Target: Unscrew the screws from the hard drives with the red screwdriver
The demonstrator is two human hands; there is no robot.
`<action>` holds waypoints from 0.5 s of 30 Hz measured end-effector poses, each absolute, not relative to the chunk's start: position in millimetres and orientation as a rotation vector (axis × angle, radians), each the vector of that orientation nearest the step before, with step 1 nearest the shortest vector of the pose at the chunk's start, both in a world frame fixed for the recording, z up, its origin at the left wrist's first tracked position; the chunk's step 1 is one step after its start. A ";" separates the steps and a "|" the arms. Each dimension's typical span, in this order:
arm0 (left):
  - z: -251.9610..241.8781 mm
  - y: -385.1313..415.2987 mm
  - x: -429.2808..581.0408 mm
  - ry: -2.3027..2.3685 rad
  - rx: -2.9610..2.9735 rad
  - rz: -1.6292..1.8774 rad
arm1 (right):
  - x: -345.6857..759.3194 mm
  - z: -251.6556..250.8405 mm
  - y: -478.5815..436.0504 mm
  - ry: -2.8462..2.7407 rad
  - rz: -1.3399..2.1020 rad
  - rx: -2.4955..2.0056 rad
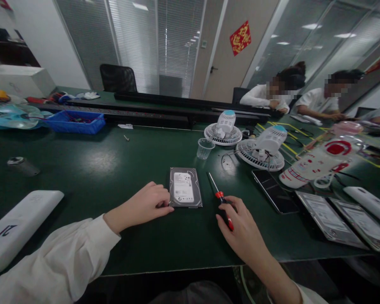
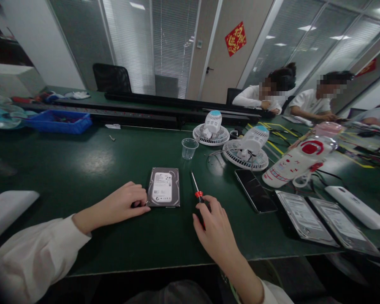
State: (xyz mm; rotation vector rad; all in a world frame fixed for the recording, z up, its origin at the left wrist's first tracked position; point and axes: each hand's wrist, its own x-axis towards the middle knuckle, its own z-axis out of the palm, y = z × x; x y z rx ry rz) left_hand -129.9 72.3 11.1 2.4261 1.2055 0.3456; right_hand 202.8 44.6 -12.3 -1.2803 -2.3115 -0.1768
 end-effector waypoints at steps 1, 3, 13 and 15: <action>10.9 72.0 -129.9 1.203 2.431 0.347 | 202.2 -10.6 42.8 -2.325 -0.205 -1.294; 11.1 71.4 -129.8 1.204 2.434 0.353 | 201.6 -4.1 38.5 -2.351 -0.252 -1.316; 7.6 72.4 -133.0 1.184 2.460 0.380 | 225.5 76.6 120.7 -2.304 -0.057 -1.754; 5.7 72.6 -134.2 1.173 2.466 0.395 | 226.3 80.3 161.5 -2.321 -0.051 -1.852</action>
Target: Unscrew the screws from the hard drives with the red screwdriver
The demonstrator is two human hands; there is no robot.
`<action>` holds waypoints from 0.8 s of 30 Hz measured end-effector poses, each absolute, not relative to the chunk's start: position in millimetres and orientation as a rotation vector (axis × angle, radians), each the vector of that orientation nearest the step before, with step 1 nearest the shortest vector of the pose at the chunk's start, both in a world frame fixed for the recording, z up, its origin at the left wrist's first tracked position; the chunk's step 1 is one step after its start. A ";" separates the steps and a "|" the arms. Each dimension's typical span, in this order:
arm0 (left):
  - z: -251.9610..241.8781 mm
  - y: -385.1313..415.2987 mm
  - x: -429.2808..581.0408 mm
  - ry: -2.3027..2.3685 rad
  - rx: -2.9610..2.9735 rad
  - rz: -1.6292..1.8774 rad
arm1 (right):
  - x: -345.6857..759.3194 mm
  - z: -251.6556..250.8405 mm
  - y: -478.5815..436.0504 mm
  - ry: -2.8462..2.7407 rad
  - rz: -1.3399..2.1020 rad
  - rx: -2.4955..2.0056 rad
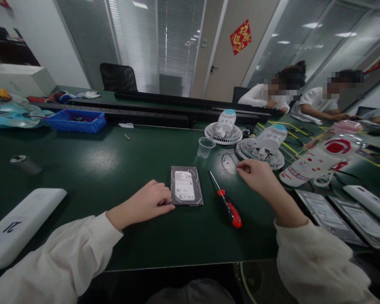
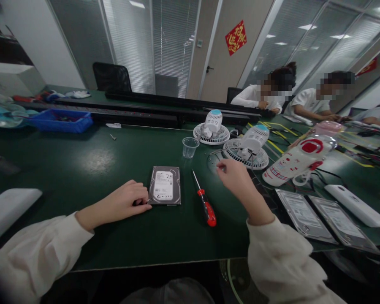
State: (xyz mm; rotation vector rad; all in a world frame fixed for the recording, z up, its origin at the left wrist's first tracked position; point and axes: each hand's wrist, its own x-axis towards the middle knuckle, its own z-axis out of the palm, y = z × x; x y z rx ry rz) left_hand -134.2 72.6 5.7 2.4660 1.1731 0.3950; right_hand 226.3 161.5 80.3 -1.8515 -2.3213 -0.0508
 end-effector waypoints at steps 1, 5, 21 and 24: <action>5.3 72.6 -134.6 1.171 2.465 0.401 | 225.5 78.8 180.6 -2.338 -0.050 -1.877; 8.2 72.2 -134.0 1.177 2.442 0.392 | 219.6 60.1 235.1 -2.455 -0.036 -1.934; 10.8 73.2 -132.4 1.183 2.432 0.374 | 216.6 27.9 257.8 -2.601 -0.196 -1.904; 9.6 73.3 -132.7 1.176 2.446 0.392 | 216.4 26.4 256.8 -2.563 -0.172 -1.879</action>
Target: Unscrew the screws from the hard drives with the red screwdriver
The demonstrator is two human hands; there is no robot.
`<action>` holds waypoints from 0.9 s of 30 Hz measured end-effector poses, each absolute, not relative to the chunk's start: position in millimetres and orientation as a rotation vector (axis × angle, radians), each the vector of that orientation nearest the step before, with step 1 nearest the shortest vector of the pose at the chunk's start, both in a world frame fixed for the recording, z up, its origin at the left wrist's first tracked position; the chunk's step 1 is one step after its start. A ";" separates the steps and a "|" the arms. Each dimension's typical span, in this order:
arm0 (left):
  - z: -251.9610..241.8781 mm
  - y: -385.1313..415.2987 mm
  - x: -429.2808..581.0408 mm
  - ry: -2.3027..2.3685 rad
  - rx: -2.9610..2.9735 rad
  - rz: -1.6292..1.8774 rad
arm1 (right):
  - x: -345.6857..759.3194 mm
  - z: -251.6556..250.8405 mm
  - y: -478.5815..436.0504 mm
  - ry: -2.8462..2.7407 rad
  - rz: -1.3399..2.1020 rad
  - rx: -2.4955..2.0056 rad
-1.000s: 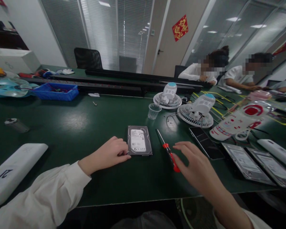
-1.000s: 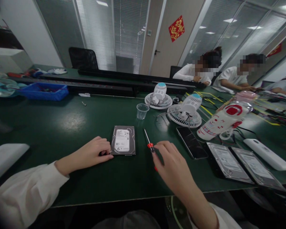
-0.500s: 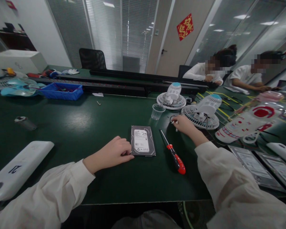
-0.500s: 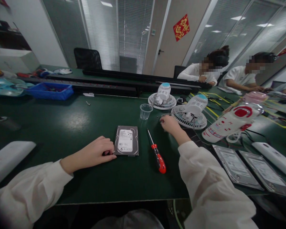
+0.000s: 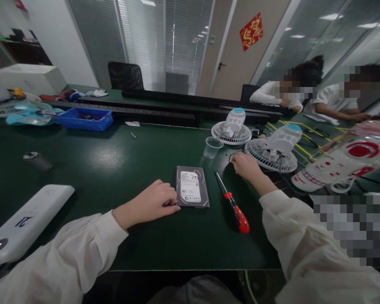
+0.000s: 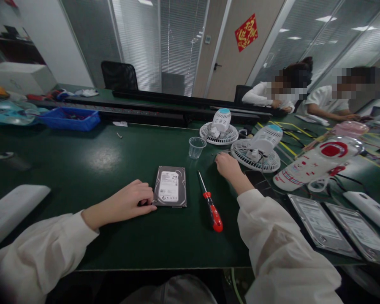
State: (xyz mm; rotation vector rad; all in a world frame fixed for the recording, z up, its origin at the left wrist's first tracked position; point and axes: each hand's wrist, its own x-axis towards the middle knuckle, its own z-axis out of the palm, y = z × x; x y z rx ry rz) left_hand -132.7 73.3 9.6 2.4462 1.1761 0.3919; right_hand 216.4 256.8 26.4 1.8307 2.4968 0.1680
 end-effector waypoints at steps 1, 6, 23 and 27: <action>9.5 73.3 -132.7 1.174 2.449 0.397 | 216.6 27.0 256.8 2.515 0.152 1.843; 10.4 73.7 -133.7 1.176 2.444 0.386 | 212.8 43.9 253.0 2.692 0.029 1.907; 16.4 88.3 -151.4 1.404 2.507 0.407 | 75.4 59.4 184.9 3.139 -0.551 0.725; 15.1 89.1 -152.8 1.410 2.518 0.406 | 65.1 51.7 189.8 3.112 -0.558 0.661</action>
